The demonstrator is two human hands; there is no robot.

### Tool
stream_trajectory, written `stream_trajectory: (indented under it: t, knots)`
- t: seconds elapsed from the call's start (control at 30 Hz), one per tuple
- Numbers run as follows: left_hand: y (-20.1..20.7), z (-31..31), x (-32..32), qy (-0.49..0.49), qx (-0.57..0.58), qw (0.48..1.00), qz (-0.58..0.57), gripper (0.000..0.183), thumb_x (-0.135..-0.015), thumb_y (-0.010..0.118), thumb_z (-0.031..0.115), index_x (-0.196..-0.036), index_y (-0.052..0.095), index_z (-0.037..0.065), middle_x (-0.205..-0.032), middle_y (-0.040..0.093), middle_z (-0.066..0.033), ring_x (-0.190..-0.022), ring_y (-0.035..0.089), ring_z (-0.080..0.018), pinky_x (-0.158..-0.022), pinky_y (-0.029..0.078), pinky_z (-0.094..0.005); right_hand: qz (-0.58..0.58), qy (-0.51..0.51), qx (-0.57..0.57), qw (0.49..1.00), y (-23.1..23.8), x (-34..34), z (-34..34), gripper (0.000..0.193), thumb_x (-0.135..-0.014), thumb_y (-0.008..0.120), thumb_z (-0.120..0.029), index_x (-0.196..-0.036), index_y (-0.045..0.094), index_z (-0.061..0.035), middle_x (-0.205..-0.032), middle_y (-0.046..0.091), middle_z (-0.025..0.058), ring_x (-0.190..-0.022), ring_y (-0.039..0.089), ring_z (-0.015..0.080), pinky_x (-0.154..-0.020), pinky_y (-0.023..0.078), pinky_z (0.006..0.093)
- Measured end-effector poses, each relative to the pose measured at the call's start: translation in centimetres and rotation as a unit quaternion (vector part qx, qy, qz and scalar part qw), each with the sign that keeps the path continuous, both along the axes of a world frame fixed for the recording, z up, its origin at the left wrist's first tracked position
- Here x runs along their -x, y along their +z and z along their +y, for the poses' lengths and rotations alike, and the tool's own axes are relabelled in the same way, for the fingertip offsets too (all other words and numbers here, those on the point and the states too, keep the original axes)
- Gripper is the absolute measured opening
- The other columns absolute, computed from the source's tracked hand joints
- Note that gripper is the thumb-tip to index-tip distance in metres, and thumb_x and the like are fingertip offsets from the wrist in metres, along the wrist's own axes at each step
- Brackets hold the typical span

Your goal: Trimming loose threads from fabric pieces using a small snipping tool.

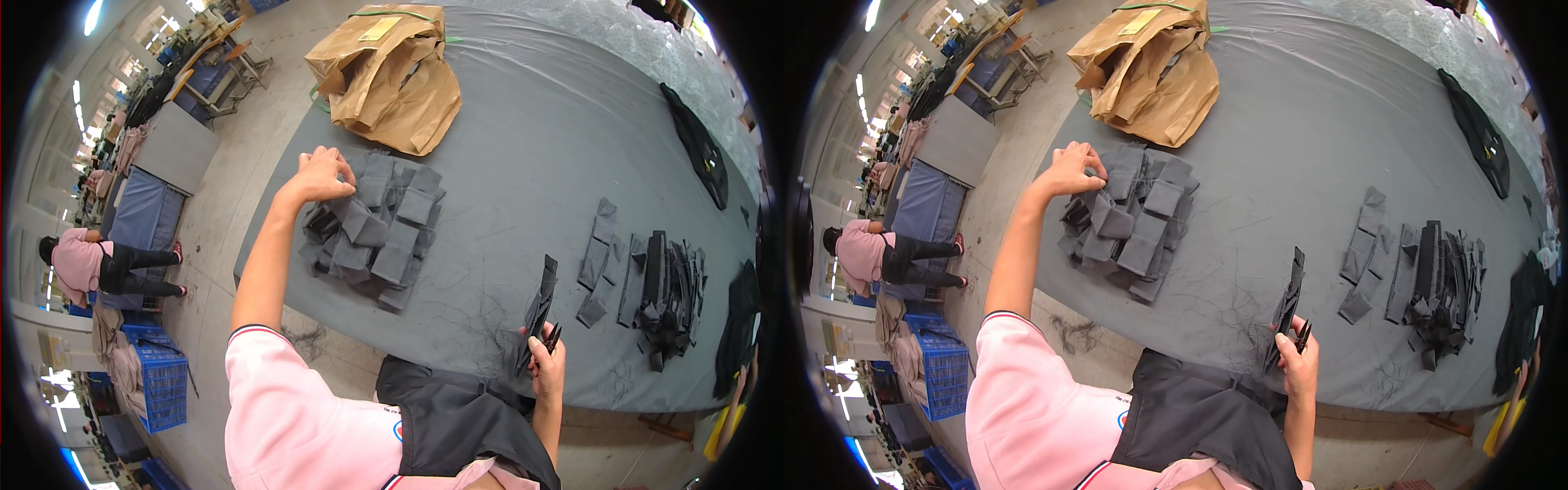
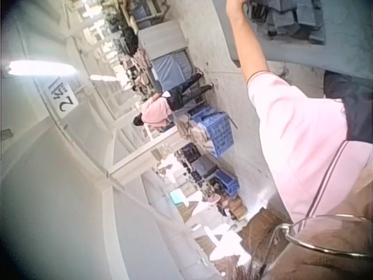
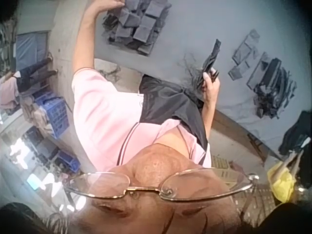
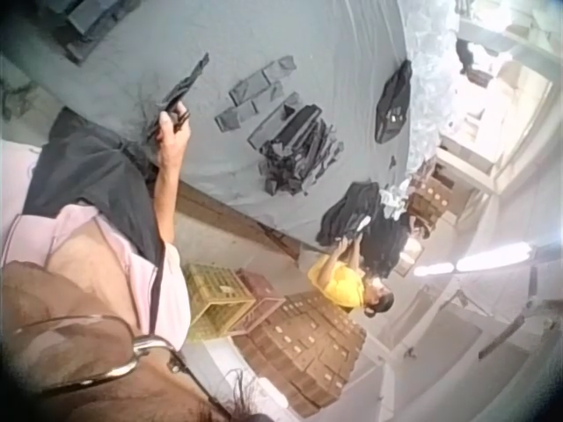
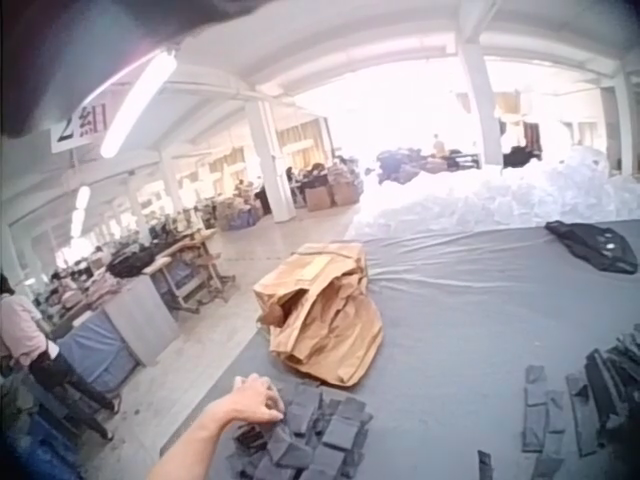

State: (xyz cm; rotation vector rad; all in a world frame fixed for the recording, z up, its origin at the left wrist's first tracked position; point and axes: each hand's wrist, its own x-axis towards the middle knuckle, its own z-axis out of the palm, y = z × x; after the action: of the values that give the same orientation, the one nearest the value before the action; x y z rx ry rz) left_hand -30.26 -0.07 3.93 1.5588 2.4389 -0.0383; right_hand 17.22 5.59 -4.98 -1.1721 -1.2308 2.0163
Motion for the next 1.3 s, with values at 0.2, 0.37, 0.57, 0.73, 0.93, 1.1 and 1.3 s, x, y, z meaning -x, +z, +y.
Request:
stream_trajectory:
  t: [0.2,0.37,0.57,0.73,0.93,1.1,1.3]
  knots:
    - [-1.5,0.1,0.5,-0.017,-0.002,1.000,-0.013,0.017,-0.067,0.070,0.033,-0.077,0.072,0.020,-0.105,0.053,-0.0001,-0.109,0.042,-0.0199,-0.095,0.026,-0.0379,0.000,0.004,-0.004,1.000,0.2,0.2,-0.1,0.041,-0.080,0.065,-0.017,-0.114,0.053,0.0011,-0.086,0.062,0.0008,-0.049,0.038,0.0000,-0.043,0.029,0.0164]
    - [-0.3,-0.9,1.0,-0.055,-0.128,0.990,-0.026,0.008,-0.075,0.070,0.025,-0.077,0.072,0.018,-0.107,0.054,0.0016,-0.110,0.042,-0.0197,-0.095,0.029,-0.0376,-0.004,-0.011,0.000,1.000,-0.3,0.1,-0.1,0.040,-0.079,0.064,-0.018,-0.113,0.054,0.0010,-0.077,0.059,-0.0018,-0.047,0.037,0.0000,-0.042,0.029,0.0162]
    - [3.1,-0.5,0.6,0.014,-0.270,0.921,-0.280,0.011,-0.085,0.063,0.017,-0.082,0.068,0.008,-0.091,0.063,-0.0007,-0.092,0.056,-0.0126,-0.084,0.043,-0.0275,0.004,-0.001,0.013,1.000,-0.3,-0.3,0.1,0.041,-0.078,0.065,-0.020,-0.112,0.055,0.0001,-0.081,0.061,-0.0008,-0.046,0.037,-0.0001,-0.040,0.028,0.0159]
    - [3.9,-0.3,-0.3,0.007,-0.299,0.893,-0.336,0.017,-0.092,0.056,0.019,-0.088,0.060,0.003,-0.082,0.064,-0.0019,-0.082,0.058,-0.0092,-0.079,0.044,-0.0246,0.003,-0.006,-0.001,1.000,0.1,0.1,-0.2,0.040,-0.078,0.065,-0.020,-0.111,0.055,0.0000,-0.070,0.055,-0.0042,-0.046,0.036,-0.0005,-0.040,0.028,0.0160]
    - [3.7,0.1,-3.6,0.016,-0.345,0.839,-0.420,0.014,-0.094,0.052,0.016,-0.085,0.054,0.005,-0.076,0.062,-0.0030,-0.072,0.058,-0.0100,-0.071,0.044,-0.0242,-0.023,0.012,-0.018,0.999,0.5,0.0,-0.4,0.039,-0.077,0.066,-0.015,-0.112,0.055,-0.0002,-0.074,0.052,-0.0049,-0.048,0.036,0.0006,-0.043,0.029,0.0175]
    - [2.7,1.2,-4.8,0.047,-0.349,0.781,-0.516,0.017,-0.096,0.049,0.019,-0.086,0.051,0.006,-0.072,0.056,-0.0012,-0.067,0.057,-0.0118,-0.064,0.048,-0.0254,-0.275,0.007,-0.437,0.856,-1.2,0.6,1.4,0.050,-0.071,0.072,-0.008,-0.116,0.053,0.0004,-0.096,0.053,0.0089,-0.067,0.054,0.0185,-0.060,0.045,0.0293]
    - [1.5,2.2,-6.3,0.055,-0.345,0.764,-0.542,0.017,-0.096,0.049,0.019,-0.089,0.051,0.004,-0.072,0.059,-0.0038,-0.064,0.060,-0.0136,-0.062,0.050,-0.0257,-0.277,-0.026,-0.497,0.822,1.0,2.6,3.3,0.055,-0.074,0.073,-0.011,-0.123,0.050,-0.0030,-0.114,0.053,0.0103,-0.066,0.051,0.0143,-0.061,0.045,0.0249]
